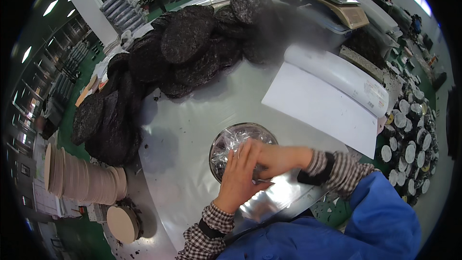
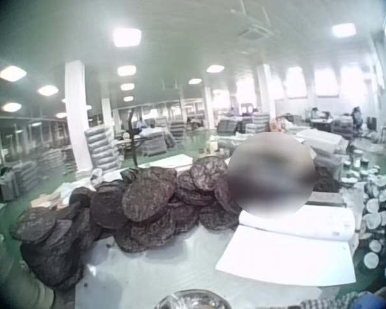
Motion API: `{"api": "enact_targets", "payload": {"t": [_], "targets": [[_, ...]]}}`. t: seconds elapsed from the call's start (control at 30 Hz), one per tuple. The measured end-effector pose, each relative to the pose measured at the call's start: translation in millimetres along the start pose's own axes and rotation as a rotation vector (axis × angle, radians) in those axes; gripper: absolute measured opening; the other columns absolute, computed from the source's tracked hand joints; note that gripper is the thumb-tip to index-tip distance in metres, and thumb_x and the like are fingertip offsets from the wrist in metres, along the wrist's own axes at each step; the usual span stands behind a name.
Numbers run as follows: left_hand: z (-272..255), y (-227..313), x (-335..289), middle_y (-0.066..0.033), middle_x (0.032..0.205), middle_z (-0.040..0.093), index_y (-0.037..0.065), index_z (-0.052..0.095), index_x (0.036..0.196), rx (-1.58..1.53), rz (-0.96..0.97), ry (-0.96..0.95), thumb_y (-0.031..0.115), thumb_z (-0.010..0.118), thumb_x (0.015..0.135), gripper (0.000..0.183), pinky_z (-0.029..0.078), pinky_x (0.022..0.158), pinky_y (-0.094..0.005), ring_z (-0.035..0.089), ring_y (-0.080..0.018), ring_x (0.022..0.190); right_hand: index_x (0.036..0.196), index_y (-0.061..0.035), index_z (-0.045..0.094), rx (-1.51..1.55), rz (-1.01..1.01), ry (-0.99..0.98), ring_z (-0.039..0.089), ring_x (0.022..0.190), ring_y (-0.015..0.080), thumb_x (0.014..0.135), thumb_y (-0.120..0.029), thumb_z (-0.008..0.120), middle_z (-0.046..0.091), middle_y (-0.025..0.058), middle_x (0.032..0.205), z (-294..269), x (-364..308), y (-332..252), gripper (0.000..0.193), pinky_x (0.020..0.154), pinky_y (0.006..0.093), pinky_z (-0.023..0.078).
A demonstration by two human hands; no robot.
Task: The person repeatedly picks up dark, round, textured objects from a pile and places them into a circular metal mold on a stainless steel table. They cover the object with a sheet of clear plastic wrap, press it down, and then place a white paper sheet on top. The person then lifts the mold to remove the wrapped item and places it aside, repeating the process with new items.
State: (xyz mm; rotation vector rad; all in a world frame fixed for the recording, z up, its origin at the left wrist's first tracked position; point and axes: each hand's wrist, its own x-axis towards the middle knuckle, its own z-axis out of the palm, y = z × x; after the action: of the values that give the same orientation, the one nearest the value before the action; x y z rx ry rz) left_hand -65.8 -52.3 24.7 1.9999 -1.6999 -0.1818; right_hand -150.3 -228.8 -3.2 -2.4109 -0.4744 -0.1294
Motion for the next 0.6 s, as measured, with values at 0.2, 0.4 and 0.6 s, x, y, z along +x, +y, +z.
{"api": "enact_targets", "payload": {"t": [0.2, 0.4, 0.6], "targets": [[26.2, -13.9, 23.9, -0.0152, 0.118, 0.061, 0.006, 0.051, 0.126, -0.135, -0.109, 0.138, 0.014, 0.077, 0.074, 0.058, 0.048, 0.095, -0.0412, 0.058, -0.0338, 0.113, 0.125, 0.0026, 0.051, 0.094, 0.409, 0.106, 0.061, 0.109, 0.0382, 0.100, -0.041, 0.047, 0.064, 0.0218, 0.113, -45.6, -12.4, -31.6, 0.051, 0.112, 0.0484, 0.031], [23.3, -19.0, 27.7, -0.0248, 0.149, 0.034, 0.003, 0.061, 0.105, 0.154, -0.086, 0.316, 0.008, 0.077, 0.067, 0.041, 0.037, 0.104, -0.0478, 0.042, -0.0438, 0.128, 0.130, -0.0033, 0.051, 0.161, 0.539, 0.453, 0.062, 0.106, 0.0332, 0.096, -0.037, 0.056, 0.063, 0.0211, 0.118, -82.5, -69.9, 26.3, 0.048, 0.099, 0.0397, 0.045], [24.6, -13.0, 37.6, -0.0256, 0.154, 0.026, 0.004, 0.064, 0.095, -0.079, -0.178, 0.270, 0.009, 0.080, 0.064, 0.036, 0.036, 0.106, -0.0484, 0.037, -0.0441, 0.131, 0.155, -0.0186, 0.020, -1.153, 1.450, 0.388, 0.020, 0.146, 0.0371, 0.084, -0.012, 0.064, 0.019, 0.0164, 0.159, -116.0, -360.0, 115.0, 0.083, 0.116, 0.0633, 0.012]]}}
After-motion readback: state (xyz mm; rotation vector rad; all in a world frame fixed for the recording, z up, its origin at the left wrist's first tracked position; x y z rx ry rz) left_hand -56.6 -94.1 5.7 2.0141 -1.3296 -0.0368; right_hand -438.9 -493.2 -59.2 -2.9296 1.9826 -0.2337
